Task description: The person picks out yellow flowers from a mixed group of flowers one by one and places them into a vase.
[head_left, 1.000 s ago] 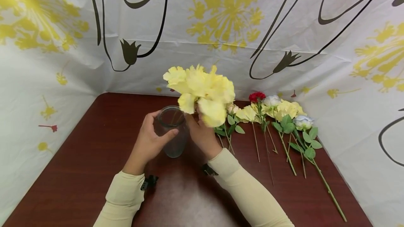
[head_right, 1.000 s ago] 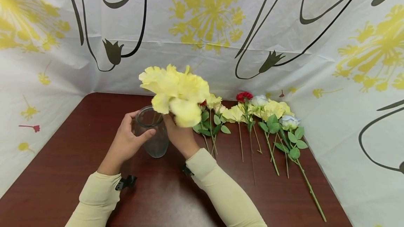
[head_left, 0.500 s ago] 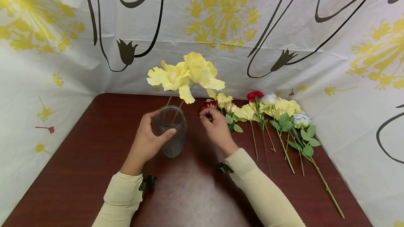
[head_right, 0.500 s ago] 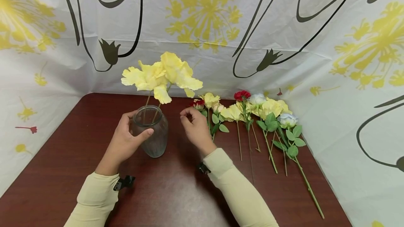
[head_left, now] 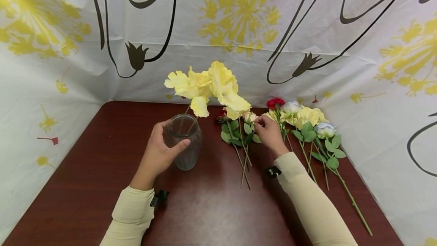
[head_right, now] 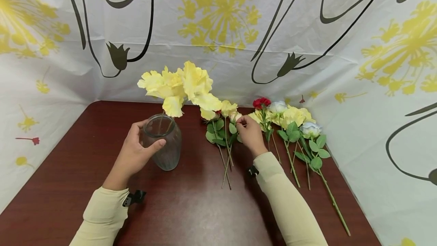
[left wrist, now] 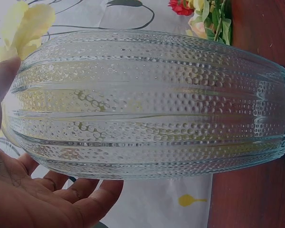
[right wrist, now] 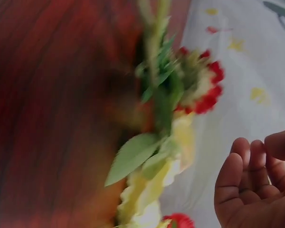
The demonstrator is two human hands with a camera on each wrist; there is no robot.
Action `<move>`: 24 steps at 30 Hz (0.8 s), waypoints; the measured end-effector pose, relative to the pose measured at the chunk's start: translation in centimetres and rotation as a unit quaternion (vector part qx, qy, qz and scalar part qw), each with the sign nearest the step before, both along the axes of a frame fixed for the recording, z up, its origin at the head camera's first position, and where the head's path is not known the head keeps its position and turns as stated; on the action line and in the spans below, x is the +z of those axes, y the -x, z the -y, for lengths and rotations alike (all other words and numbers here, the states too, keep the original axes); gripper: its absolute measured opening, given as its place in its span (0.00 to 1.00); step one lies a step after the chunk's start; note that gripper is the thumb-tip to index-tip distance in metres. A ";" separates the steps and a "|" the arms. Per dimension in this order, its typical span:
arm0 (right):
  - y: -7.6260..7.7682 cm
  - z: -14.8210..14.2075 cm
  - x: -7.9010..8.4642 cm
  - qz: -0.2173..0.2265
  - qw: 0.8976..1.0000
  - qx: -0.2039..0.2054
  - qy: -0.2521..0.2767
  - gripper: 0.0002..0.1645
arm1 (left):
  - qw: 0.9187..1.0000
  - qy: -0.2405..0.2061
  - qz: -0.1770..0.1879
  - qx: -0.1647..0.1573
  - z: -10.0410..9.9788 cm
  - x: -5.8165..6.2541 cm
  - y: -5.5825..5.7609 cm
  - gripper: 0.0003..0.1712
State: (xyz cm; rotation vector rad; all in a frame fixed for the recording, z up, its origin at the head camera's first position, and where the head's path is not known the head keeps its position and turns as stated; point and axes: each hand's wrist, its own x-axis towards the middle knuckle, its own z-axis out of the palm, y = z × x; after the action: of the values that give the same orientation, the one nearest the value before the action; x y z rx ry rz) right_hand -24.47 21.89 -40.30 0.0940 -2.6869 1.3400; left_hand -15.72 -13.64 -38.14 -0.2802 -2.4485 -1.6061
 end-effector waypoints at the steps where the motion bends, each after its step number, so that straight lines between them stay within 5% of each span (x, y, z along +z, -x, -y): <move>1: 0.2 -0.3 -0.3 0.008 1.000 -0.001 -0.006 0.12 | 1.000 0.000 -0.001 -0.001 0.0 0.0 0.0 0.47; 13: 3.1 1.2 -1.6 0.043 0.997 0.020 -0.054 0.10 | 1.000 0.001 0.000 -0.013 -0.1 -0.1 0.2 0.46; 18: 5.2 2.9 -2.1 0.055 0.991 0.042 -0.117 0.09 | 1.000 -0.006 0.007 -0.004 -0.2 -0.2 0.0 0.47; 24: 6.7 4.2 -3.1 0.087 0.974 0.052 -0.200 0.24 | 1.000 0.002 0.005 0.000 0.0 -0.2 0.1 0.48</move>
State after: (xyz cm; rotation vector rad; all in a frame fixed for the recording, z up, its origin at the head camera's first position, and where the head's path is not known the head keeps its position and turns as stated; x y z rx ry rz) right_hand -31.16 17.72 -43.40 0.1669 -3.1061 0.8419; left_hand -15.84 -13.63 -38.35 -0.2726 -2.4598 -1.6056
